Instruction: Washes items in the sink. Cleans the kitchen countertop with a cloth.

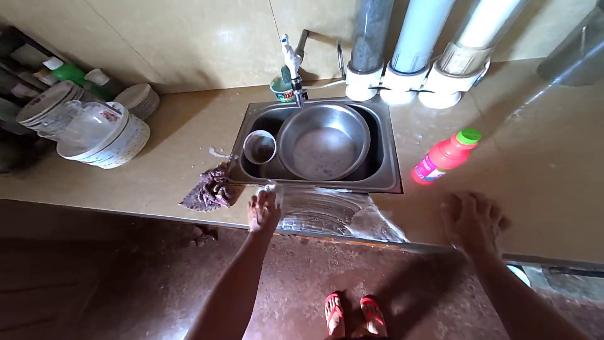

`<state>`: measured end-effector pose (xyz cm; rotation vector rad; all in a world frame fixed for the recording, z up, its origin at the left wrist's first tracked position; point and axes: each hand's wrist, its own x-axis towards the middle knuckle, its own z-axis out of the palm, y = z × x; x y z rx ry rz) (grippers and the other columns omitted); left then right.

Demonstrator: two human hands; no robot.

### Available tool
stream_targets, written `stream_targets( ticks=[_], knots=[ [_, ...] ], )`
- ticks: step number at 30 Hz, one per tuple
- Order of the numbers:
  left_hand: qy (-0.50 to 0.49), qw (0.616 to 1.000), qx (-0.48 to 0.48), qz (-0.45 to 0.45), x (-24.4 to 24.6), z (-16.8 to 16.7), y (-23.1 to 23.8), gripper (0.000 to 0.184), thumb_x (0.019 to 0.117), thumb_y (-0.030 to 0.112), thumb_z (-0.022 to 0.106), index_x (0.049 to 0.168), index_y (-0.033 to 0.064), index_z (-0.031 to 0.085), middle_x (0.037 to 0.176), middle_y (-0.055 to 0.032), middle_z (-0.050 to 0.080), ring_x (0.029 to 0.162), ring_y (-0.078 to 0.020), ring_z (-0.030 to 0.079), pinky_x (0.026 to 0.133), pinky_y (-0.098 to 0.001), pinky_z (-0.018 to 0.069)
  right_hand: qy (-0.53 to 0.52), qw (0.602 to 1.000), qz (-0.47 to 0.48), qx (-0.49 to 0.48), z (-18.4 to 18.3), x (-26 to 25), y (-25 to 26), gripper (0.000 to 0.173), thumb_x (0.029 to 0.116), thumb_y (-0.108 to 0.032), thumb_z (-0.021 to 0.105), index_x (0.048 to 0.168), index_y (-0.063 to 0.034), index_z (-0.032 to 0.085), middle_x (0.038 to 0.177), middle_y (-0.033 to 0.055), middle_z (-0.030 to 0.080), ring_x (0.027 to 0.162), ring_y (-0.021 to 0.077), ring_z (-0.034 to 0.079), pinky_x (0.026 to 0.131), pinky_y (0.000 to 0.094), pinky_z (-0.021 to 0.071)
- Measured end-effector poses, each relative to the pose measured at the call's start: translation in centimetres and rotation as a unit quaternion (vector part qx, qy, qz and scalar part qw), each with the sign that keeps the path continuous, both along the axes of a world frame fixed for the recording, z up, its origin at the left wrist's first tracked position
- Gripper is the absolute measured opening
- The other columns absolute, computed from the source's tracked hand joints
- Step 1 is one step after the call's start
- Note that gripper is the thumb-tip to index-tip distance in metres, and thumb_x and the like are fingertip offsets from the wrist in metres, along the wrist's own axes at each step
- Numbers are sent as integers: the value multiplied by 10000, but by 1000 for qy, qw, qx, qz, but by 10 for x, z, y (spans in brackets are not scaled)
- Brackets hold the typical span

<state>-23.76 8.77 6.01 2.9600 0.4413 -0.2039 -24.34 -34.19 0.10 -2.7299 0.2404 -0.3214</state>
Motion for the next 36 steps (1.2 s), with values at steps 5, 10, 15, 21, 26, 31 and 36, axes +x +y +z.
stream_targets(
  ticks=[5, 10, 15, 21, 26, 31, 36],
  knots=[
    [3, 1000, 3, -16, -1, -7, 8, 326, 1003, 149, 584, 1287, 6, 654, 1374, -244, 586, 1299, -451, 532, 1074, -588, 418, 8, 1000, -2, -1, 0, 3, -2, 516, 1027, -381, 475, 1394, -32, 573, 1488, 294, 480, 1405, 565, 373, 1071, 771, 254],
    [-22, 999, 7, -35, -11, -3, 6, 303, 996, 119, 587, 1237, -42, 673, 1319, -281, 617, 1249, -476, 568, 1046, -596, 434, 18, 1000, -10, 5, 4, 4, 3, 497, 1029, -339, 502, 1403, -17, 554, 1488, 312, 465, 1405, 575, 363, 1065, 769, 257],
    [15, 1000, 2, -8, 20, -4, 4, 331, 1004, 145, 606, 1308, 21, 647, 1392, -239, 576, 1310, -455, 517, 1074, -606, 409, 23, 1000, -6, 8, 4, 2, 0, 515, 1027, -364, 491, 1419, -36, 554, 1508, 286, 464, 1419, 551, 366, 1084, 759, 251],
    [6, 999, 28, -37, -18, 0, 3, 321, 998, 125, 583, 1275, -19, 659, 1341, -271, 602, 1253, -473, 557, 1032, -593, 434, 22, 1000, -12, 6, 3, 5, 2, 502, 1016, -338, 506, 1405, -25, 561, 1495, 294, 474, 1413, 554, 373, 1076, 751, 262],
    [1, 1000, 14, 15, 26, -5, -2, 329, 1003, 152, 603, 1304, 26, 653, 1401, -232, 573, 1314, -456, 513, 1075, -608, 405, 32, 999, -10, -1, 4, 5, 1, 537, 1021, -384, 455, 1417, -36, 555, 1513, 277, 464, 1430, 525, 369, 1090, 739, 264],
    [20, 1000, 20, -8, -14, -1, -2, 346, 1010, 126, 569, 1320, -14, 633, 1395, -266, 570, 1298, -474, 523, 1070, -599, 404, 37, 999, -7, -1, 6, 5, 3, 520, 1023, -359, 472, 1417, -30, 555, 1517, 289, 455, 1431, 535, 364, 1088, 737, 267],
    [24, 999, 5, 44, 11, -1, -9, 371, 1021, 155, 563, 1353, -5, 614, 1414, -260, 560, 1340, -469, 495, 1116, -610, 366, 47, 999, -16, -17, 4, 5, 5, 546, 1023, -358, 439, 1444, -22, 529, 1531, 284, 444, 1450, 518, 350, 1095, 733, 266]
  ],
)
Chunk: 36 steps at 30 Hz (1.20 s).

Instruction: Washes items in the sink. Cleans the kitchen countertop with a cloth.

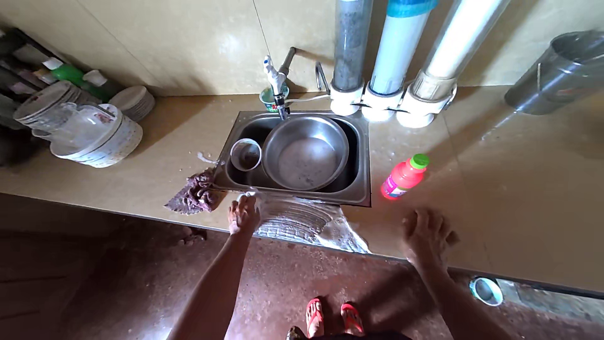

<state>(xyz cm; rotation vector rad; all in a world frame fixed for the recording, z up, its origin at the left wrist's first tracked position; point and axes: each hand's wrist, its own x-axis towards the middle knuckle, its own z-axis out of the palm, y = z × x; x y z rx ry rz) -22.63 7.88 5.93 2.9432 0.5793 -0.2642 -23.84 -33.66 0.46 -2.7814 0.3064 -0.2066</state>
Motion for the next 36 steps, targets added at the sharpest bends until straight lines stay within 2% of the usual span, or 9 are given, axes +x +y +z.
stream_targets(
  ticks=[3, 8, 14, 17, 22, 24, 30, 32, 36],
  knots=[
    [-30, 999, -28, -16, 10, -5, -40, 402, 1027, 206, 552, 1371, 9, 613, 1448, -234, 558, 1395, -435, 466, 1175, -583, 316, -10, 1000, 5, 2, 2, 1, 1, 535, 1023, -345, 456, 1434, -12, 537, 1521, 288, 453, 1438, 528, 363, 1079, 737, 282],
    [-158, 977, -21, -143, -3, -30, -118, 235, 967, 127, 604, 1110, 9, 747, 1203, -202, 706, 1169, -449, 621, 971, -601, 464, -14, 1000, 14, 6, 3, -1, -1, 525, 1025, -325, 480, 1428, 9, 532, 1507, 299, 460, 1423, 537, 376, 1071, 744, 288],
    [-83, 995, -58, 16, -8, -10, -22, 452, 999, 178, 616, 1407, -11, 571, 1466, -271, 525, 1386, -451, 473, 1161, -559, 358, 25, 1000, 9, 8, 6, 1, 1, 553, 1046, -357, 417, 1483, -25, 490, 1568, 275, 398, 1472, 510, 315, 1119, 727, 238],
    [-64, 991, -89, 77, -2, -7, -60, 510, 1016, 263, 603, 1461, 25, 529, 1487, -268, 506, 1394, -441, 476, 1142, -569, 387, 5, 1000, 5, -1, 4, -1, 1, 537, 1031, -335, 456, 1450, -7, 521, 1533, 284, 438, 1444, 520, 354, 1093, 723, 278],
    [-166, 961, -172, -136, -22, -32, -165, 391, 924, 180, 693, 1240, -51, 692, 1275, -254, 673, 1230, -416, 623, 1068, -514, 477, -18, 1000, 17, 8, 4, -2, 0, 502, 1032, -300, 479, 1402, 33, 543, 1491, 300, 472, 1409, 535, 391, 1066, 729, 306],
    [-244, 933, -179, -195, -27, -45, -152, 322, 862, 115, 728, 1122, -73, 734, 1179, -257, 713, 1136, -424, 675, 1012, -523, 522, -20, 1000, 23, 7, 3, -2, -4, 516, 1032, -318, 475, 1414, 24, 539, 1491, 299, 475, 1409, 535, 394, 1065, 733, 304],
    [-164, 984, -69, 5, -19, -23, -39, 393, 973, 178, 642, 1291, -53, 651, 1367, -303, 595, 1341, -479, 516, 1142, -577, 378, -4, 1000, 13, 3, 2, -1, -2, 535, 1024, -344, 483, 1438, -11, 538, 1522, 280, 457, 1438, 515, 367, 1087, 729, 279],
    [-122, 989, -81, 19, -16, -15, -70, 424, 984, 214, 636, 1336, -23, 637, 1400, -278, 584, 1358, -448, 511, 1143, -563, 383, -10, 1000, 10, 4, 3, -1, 0, 529, 1017, -334, 488, 1417, 5, 553, 1509, 289, 466, 1430, 519, 377, 1078, 730, 289],
    [-162, 964, -153, -147, -24, -31, -174, 340, 937, 176, 666, 1195, -40, 718, 1247, -250, 684, 1217, -428, 622, 1065, -535, 468, -8, 1000, 16, 13, 5, -3, -2, 511, 1019, -301, 505, 1416, 18, 540, 1492, 294, 478, 1425, 520, 380, 1080, 730, 290]
  ],
)
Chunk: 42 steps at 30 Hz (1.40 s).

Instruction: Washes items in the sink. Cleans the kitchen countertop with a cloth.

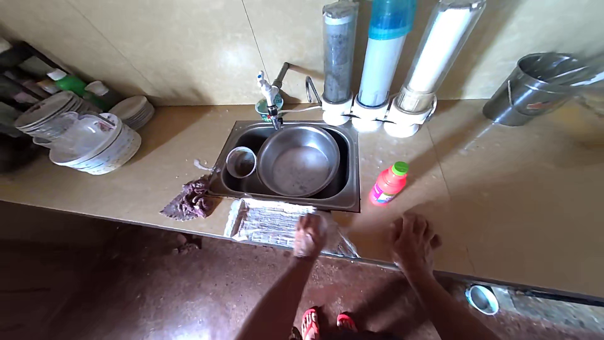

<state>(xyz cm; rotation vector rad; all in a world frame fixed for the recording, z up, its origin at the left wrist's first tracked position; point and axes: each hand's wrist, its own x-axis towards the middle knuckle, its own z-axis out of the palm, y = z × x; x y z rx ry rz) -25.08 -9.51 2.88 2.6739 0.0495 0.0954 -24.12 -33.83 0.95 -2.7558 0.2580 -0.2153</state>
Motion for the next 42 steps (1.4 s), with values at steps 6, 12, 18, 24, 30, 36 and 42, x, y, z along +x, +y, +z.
stream_targets(
  ticks=[6, 12, 18, 24, 30, 36, 42],
  knots=[
    [7, 994, 16, 111, -7, 4, 93, 396, 953, 174, 677, 1269, -63, 664, 1332, -286, 626, 1298, -442, 566, 1123, -530, 424, -25, 1000, 3, -9, -6, 1, -1, 537, 1013, -343, 503, 1421, 3, 544, 1479, 294, 494, 1410, 528, 399, 1066, 738, 303],
    [74, 989, 22, 128, 1, 14, 52, 441, 991, 243, 636, 1343, -22, 634, 1400, -267, 589, 1343, -417, 539, 1134, -513, 417, 0, 1000, -9, -11, -3, 2, 3, 544, 1019, -345, 469, 1435, -1, 536, 1512, 287, 467, 1435, 518, 375, 1093, 729, 276],
    [-9, 998, -11, -53, 0, -2, 2, 341, 908, 127, 684, 1194, -56, 713, 1260, -256, 679, 1210, -428, 630, 1058, -533, 473, -5, 1000, 6, -7, -2, 1, -2, 533, 1024, -339, 491, 1433, 0, 532, 1502, 288, 472, 1429, 520, 378, 1081, 730, 289],
    [79, 975, 58, 199, 0, 16, 141, 438, 1003, 191, 607, 1384, -22, 588, 1458, -278, 532, 1381, -453, 483, 1147, -567, 378, 15, 1000, -4, -7, -2, 2, 1, 555, 1030, -349, 475, 1472, -15, 504, 1540, 282, 432, 1457, 513, 338, 1108, 727, 247],
    [1, 999, 1, 41, -2, 1, 15, 320, 944, 147, 650, 1197, -37, 718, 1232, -257, 682, 1208, -423, 623, 1061, -527, 470, -21, 1000, -3, -9, -5, 1, 1, 514, 1020, -305, 503, 1405, 32, 546, 1475, 298, 497, 1412, 529, 397, 1068, 734, 299],
    [57, 991, 24, 117, -4, 11, 112, 392, 978, 180, 638, 1312, -26, 654, 1379, -248, 611, 1343, -418, 533, 1147, -525, 396, -2, 1000, 2, -3, -1, 1, -1, 536, 1023, -342, 499, 1445, -13, 531, 1521, 285, 453, 1435, 524, 367, 1084, 738, 279],
    [71, 994, 6, 81, -3, 14, 42, 406, 971, 189, 641, 1317, -24, 656, 1369, -250, 618, 1333, -407, 548, 1130, -509, 420, -7, 1000, -3, -10, 0, 1, 2, 526, 1024, -327, 490, 1416, 19, 542, 1502, 298, 468, 1423, 527, 384, 1077, 732, 292]
  ],
)
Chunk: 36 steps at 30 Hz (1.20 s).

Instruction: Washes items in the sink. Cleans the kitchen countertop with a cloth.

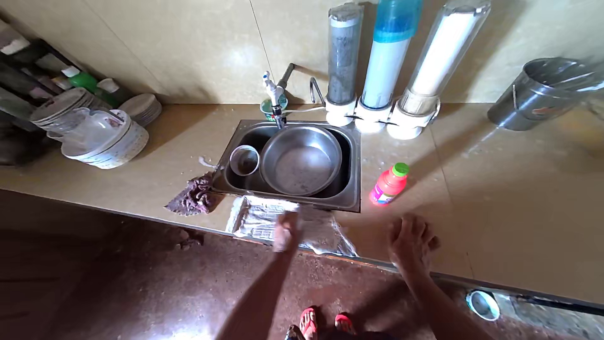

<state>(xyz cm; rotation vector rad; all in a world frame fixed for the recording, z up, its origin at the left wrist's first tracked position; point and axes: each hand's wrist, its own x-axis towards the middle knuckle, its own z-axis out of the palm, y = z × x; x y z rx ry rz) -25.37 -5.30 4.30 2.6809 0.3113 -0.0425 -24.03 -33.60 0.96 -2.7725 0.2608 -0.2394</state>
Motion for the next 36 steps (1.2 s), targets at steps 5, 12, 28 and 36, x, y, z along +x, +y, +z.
stream_targets(
  ticks=[5, 12, 28, 36],
  knots=[
    [-53, 989, -31, -132, 3, -14, -17, 369, 934, 110, 663, 1273, -33, 688, 1331, -238, 655, 1271, -422, 596, 1110, -526, 432, 3, 1000, 17, 10, 0, -2, -8, 531, 1027, -337, 502, 1438, -2, 532, 1517, 294, 453, 1426, 532, 376, 1081, 741, 287],
    [88, 993, 53, 52, 23, 20, 95, 384, 1022, 168, 574, 1369, 8, 616, 1438, -232, 565, 1379, -432, 481, 1162, -592, 325, 27, 1000, 5, -1, -2, -1, -3, 566, 1029, -364, 432, 1461, -8, 515, 1544, 281, 431, 1456, 517, 340, 1103, 725, 263],
    [233, 923, -243, -187, -50, -38, -4, 308, 1019, 142, 561, 1263, 4, 689, 1241, -199, 695, 1182, -289, 653, 1074, -473, 469, -85, 996, 14, -2, -13, 0, -3, 482, 977, -303, 534, 1324, 15, 635, 1425, 334, 526, 1335, 570, 464, 1023, 752, 336],
    [-24, 858, -506, 86, -38, 16, 11, 339, 1061, 111, 383, 1308, -31, 567, 917, -40, 687, 699, -68, 637, 650, -258, 561, -80, 997, 15, 4, -8, -2, -3, 480, 976, -283, 548, 1342, 19, 624, 1447, 335, 507, 1343, 574, 452, 1030, 746, 330]
  ],
)
